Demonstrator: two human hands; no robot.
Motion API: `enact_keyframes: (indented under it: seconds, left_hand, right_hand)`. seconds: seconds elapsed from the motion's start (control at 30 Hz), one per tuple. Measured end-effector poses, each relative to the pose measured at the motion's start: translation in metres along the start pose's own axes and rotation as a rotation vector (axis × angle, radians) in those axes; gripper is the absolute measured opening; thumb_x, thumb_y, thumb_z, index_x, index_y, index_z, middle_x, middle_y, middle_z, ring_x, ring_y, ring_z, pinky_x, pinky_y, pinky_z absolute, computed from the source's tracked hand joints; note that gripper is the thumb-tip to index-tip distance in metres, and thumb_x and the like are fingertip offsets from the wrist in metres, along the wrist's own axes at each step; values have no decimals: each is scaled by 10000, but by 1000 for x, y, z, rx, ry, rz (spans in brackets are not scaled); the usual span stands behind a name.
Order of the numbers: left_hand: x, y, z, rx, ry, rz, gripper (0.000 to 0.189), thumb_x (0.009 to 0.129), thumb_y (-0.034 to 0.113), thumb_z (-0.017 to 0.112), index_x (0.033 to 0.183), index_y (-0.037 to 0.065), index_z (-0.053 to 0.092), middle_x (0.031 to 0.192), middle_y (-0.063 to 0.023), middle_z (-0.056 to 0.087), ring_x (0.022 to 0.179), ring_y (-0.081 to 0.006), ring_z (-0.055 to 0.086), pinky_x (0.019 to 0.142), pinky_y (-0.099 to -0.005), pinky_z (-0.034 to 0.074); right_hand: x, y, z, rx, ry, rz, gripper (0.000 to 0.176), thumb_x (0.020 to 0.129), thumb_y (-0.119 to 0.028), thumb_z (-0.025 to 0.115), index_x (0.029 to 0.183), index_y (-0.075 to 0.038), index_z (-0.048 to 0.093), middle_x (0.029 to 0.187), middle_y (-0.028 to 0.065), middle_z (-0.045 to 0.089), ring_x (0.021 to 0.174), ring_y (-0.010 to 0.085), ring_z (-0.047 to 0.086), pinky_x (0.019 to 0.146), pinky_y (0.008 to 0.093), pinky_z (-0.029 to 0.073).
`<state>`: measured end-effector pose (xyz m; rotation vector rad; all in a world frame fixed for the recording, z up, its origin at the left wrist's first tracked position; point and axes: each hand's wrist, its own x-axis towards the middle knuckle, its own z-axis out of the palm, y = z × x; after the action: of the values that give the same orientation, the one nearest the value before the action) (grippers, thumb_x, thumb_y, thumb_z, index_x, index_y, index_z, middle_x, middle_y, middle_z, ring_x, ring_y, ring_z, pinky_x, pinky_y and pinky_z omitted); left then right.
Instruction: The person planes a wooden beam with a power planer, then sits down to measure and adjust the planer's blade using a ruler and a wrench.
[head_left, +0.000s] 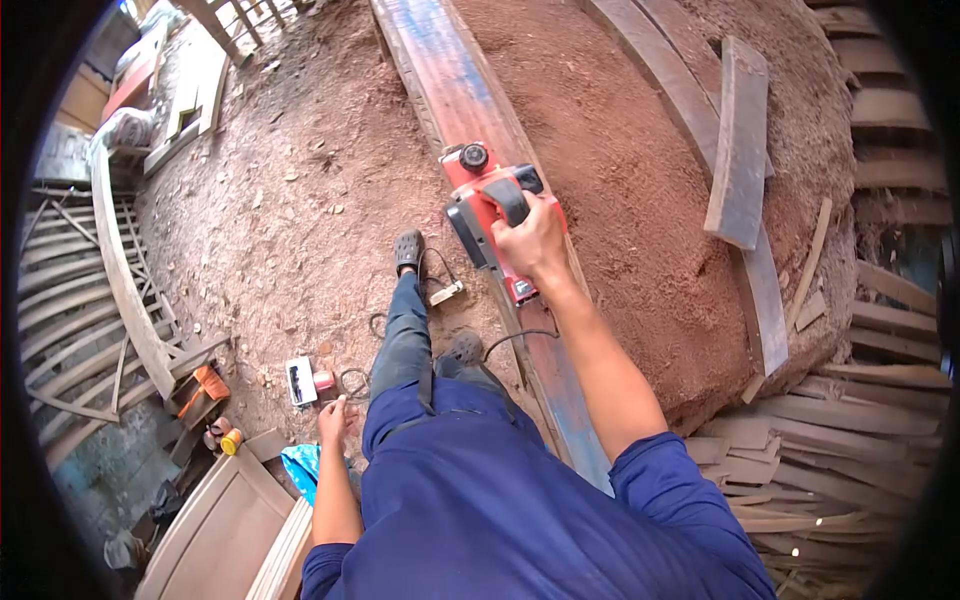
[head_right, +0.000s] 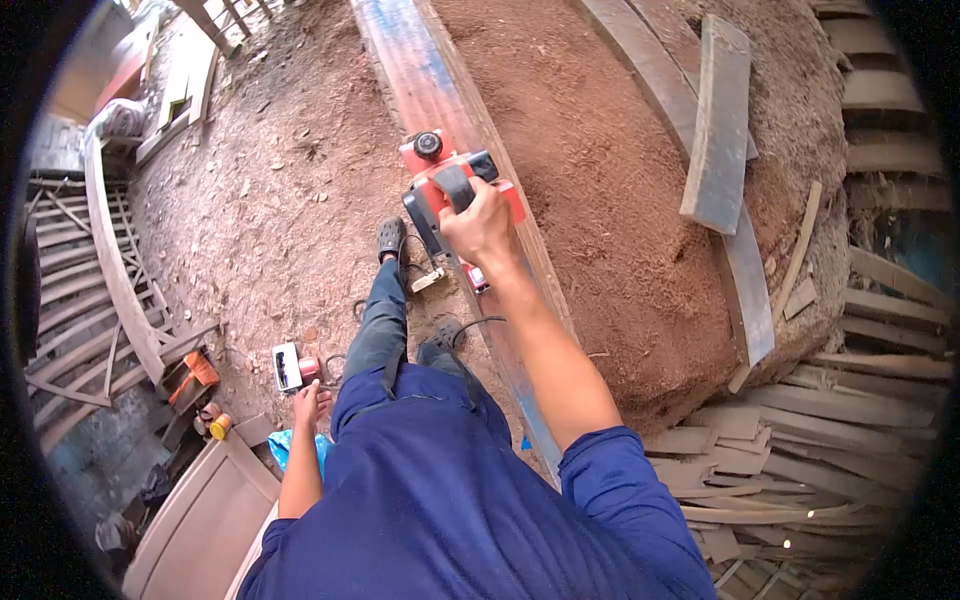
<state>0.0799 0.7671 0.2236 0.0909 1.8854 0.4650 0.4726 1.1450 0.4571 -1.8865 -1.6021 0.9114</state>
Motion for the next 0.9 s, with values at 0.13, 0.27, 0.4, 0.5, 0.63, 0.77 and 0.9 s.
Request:
enact_keyframes:
  seconds: [0.13,0.27,0.4,0.5,0.63,0.77,0.9]
  left_hand:
    - [-9,-2,3,-32,32,-48,382,974,438,645,1163,107,636,909,-60,751,704,-134,697,558,-257,513]
    - [-15,-7,3,-53,42,-38,406,972,445,642,1159,85,630,902,-58,743,704,-141,693,579,-280,528]
    - [-19,-21,-4,-142,121,-55,422,954,475,656,1121,88,651,854,-71,743,652,-156,692,497,-285,494]
    - [-25,-28,-13,-142,143,-135,412,959,472,650,1107,87,645,856,-68,741,652,-156,690,490,-288,498]
    - [-27,-34,-15,-162,143,-147,411,957,470,654,1120,93,643,862,-68,741,674,-171,698,509,-302,515]
    - [-24,-32,-19,-163,131,-102,425,957,476,652,1137,91,641,895,-79,747,732,-198,723,528,-333,522]
    - [-17,-40,-22,-136,141,-79,435,960,477,647,1133,78,638,903,-93,749,744,-206,729,518,-334,515]
  right_hand:
    - [33,-4,14,28,19,-71,305,747,-201,699,995,-25,728,813,241,703,817,360,719,755,435,549]
    - [77,-29,26,19,24,-76,339,749,-222,709,1066,-112,760,912,204,737,887,349,725,805,409,557]
    - [124,-44,45,28,9,-71,262,768,-225,684,973,-77,754,893,240,730,890,407,718,810,456,556]
    - [149,-63,52,66,26,-74,241,785,-262,704,958,-104,763,907,231,736,908,383,723,797,435,561]
    - [191,-90,54,3,-46,89,309,770,-275,679,1019,-119,775,886,170,750,796,284,735,738,387,584]
    - [168,-57,30,89,-33,-83,383,742,-259,715,1075,-75,755,895,124,750,799,214,719,725,362,562]
    - [28,3,-37,-2,24,-271,389,805,-198,736,1164,-52,705,1050,91,730,979,207,687,888,356,528]
